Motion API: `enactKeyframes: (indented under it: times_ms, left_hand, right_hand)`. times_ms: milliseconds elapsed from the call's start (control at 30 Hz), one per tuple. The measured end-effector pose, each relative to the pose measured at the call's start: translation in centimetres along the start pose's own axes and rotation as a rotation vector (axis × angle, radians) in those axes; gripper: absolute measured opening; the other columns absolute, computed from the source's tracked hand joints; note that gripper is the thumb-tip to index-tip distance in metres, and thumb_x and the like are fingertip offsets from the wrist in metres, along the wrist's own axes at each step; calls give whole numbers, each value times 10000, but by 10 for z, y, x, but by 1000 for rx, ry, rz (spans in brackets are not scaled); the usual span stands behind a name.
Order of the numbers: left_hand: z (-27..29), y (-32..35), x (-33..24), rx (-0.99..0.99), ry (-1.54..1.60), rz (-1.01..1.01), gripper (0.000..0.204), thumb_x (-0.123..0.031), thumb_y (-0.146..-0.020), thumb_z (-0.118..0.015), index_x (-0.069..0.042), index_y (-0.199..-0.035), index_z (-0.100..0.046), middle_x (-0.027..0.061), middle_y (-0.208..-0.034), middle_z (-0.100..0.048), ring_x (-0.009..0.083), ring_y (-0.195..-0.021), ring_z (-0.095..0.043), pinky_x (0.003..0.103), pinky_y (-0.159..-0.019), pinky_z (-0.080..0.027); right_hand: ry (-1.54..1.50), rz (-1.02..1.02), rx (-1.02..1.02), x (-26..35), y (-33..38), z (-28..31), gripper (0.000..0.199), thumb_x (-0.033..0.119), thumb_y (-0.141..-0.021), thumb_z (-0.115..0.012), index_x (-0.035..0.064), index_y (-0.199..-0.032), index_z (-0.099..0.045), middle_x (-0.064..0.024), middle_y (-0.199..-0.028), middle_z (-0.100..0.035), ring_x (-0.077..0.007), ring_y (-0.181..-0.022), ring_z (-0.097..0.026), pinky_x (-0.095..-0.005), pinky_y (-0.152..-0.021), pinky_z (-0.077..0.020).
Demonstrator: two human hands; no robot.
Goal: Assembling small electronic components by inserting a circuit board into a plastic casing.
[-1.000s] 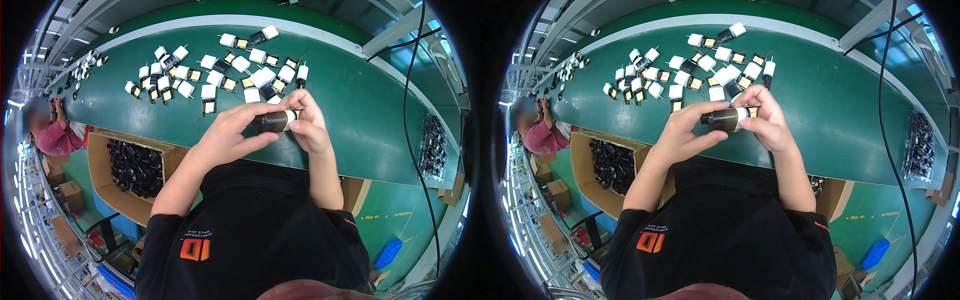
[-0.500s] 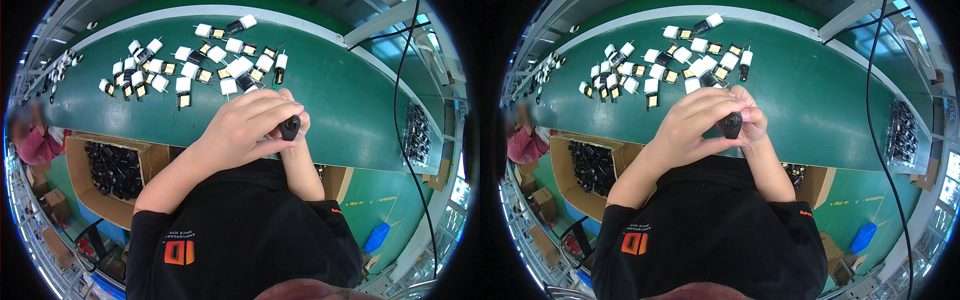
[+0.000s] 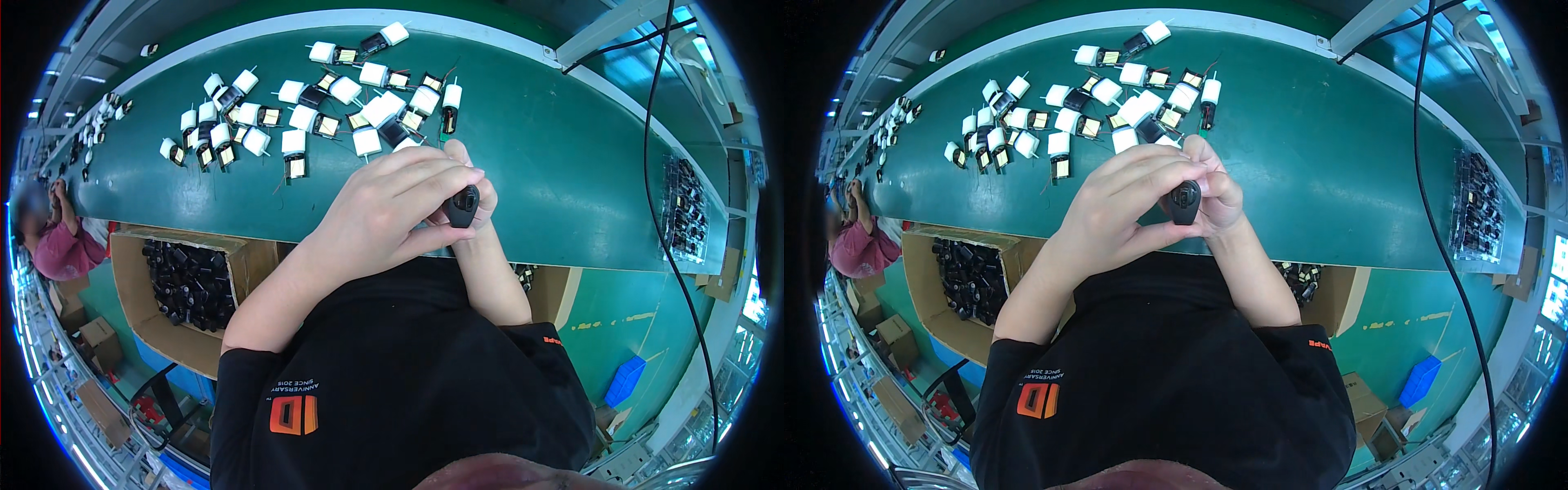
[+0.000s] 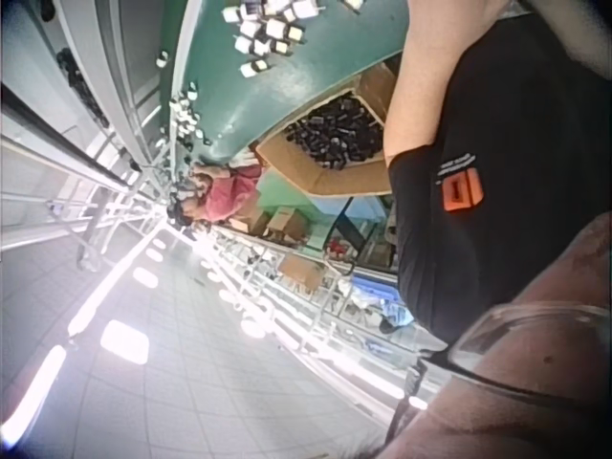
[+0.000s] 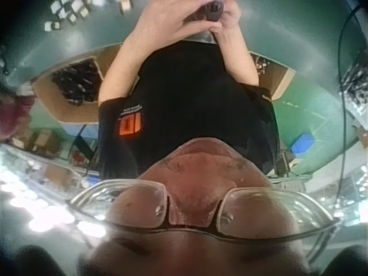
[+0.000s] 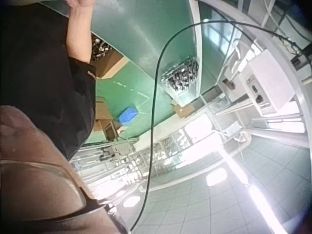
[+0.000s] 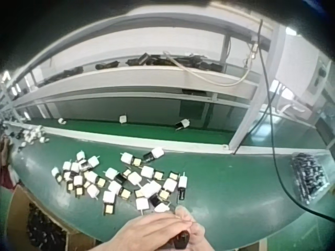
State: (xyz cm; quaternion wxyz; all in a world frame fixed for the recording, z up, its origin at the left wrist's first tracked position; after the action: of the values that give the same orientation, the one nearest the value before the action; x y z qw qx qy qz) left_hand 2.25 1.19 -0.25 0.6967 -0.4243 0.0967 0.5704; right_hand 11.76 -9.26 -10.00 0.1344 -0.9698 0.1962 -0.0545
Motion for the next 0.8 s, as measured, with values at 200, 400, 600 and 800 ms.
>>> enactKeyframes:
  times_ms: [200, 400, 600, 800]
  left_hand:
    - [-1, 0, 1, -8, 0, -6, 582, -218, -702, -821, -63, -1223, -613, 102, -1099, -666, 307, -1050, -626, 391, -859, -517]
    - [3, -1, 4, -18, 111, 34, 559, -195, -707, -818, -59, -1211, -616, 106, -1132, -655, 315, -1082, -609, 410, -914, -492]
    - [16, 4, 16, 22, 73, 5, 547, -181, -716, -811, -62, -1214, -618, 99, -1196, -632, 319, -1146, -570, 441, -995, -436]
    - [1, 10, 28, 34, 145, -94, 747, -182, -707, -827, -75, -1370, -501, 124, -1389, -510, 350, -1349, -412, 469, -1093, -343]
  right_hand:
    - [25, 23, 34, -2, 0, 3, 207, 46, -783, -596, 63, -979, -532, -109, -870, -621, -197, -787, -673, -305, -637, -590]
    - [148, -47, 162, 8, -2, -7, 322, 191, -758, -646, 85, -1020, -490, -140, -1051, -566, -224, -904, -633, -317, -736, -546]
    - [1081, 415, -364, 16, 3, -24, 539, 337, -766, -671, 32, -1162, -470, -132, -1252, -473, -210, -1207, -453, -382, -1054, -344]
    - [771, 35, -213, 18, 5, -41, 719, 123, -696, -820, 4, -1289, -431, -116, -1223, -551, -196, -1165, -528, -324, -1014, -396]
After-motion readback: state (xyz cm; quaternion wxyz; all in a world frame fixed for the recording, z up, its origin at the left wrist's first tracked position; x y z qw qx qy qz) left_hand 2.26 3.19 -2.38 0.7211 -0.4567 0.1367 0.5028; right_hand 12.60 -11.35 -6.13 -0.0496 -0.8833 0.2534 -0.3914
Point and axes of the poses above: each hand's wrist, its own y-axis away from the middle knuckle, its own z-axis out of the back of the hand, x = y × z, the point moved 1 cm from there along -y, towards the middle knuckle
